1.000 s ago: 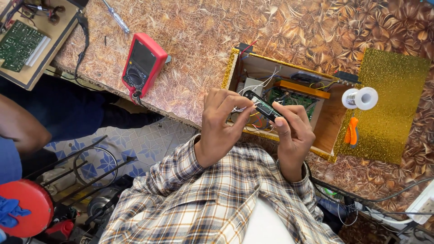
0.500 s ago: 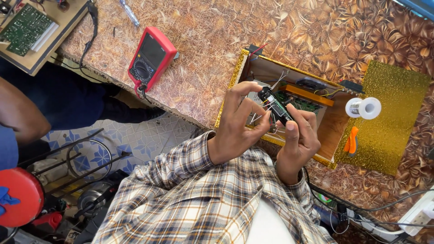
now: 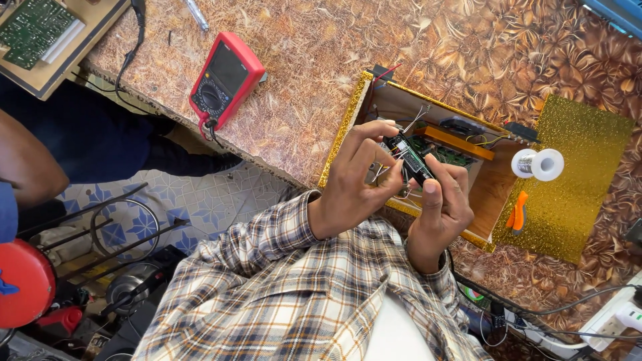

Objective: The person is seen connecting wires to a small PCB, soldering the connections, and using pliers to manage the wiring inside an electronic enclosure.

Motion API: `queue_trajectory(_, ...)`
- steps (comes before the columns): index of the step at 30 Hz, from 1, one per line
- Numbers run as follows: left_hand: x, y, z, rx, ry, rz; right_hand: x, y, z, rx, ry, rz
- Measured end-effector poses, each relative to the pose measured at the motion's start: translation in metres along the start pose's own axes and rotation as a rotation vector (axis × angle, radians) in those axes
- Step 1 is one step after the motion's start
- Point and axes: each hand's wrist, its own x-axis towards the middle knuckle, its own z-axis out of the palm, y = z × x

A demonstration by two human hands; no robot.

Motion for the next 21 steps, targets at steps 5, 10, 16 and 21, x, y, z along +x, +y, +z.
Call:
queue_trajectory(5, 0.0004, -0.0009, -0.0003, 0.009, -0.005, 0.008, -0.0006, 0.0003, -0.0006, -0.007, 0.000, 0.005)
queue_trajectory(10, 0.0005, -0.0001, -0.0009, 0.001, -0.008, -0.005, -0.0008, 0.0028, -0.0013, 0.007, 0.001, 0.006)
queue_trajectory(16, -0.0002, -0.0021, -0.0006, -0.010, -0.011, 0.003, -0.0002, 0.0012, -0.0002, -0.004, -0.002, -0.001)
queue_trajectory(21, -0.0005, -0.0016, -0.0011, -0.016, -0.006, 0.003, 0.0001, 0.0029, -0.0001, 0.011, -0.004, -0.002)
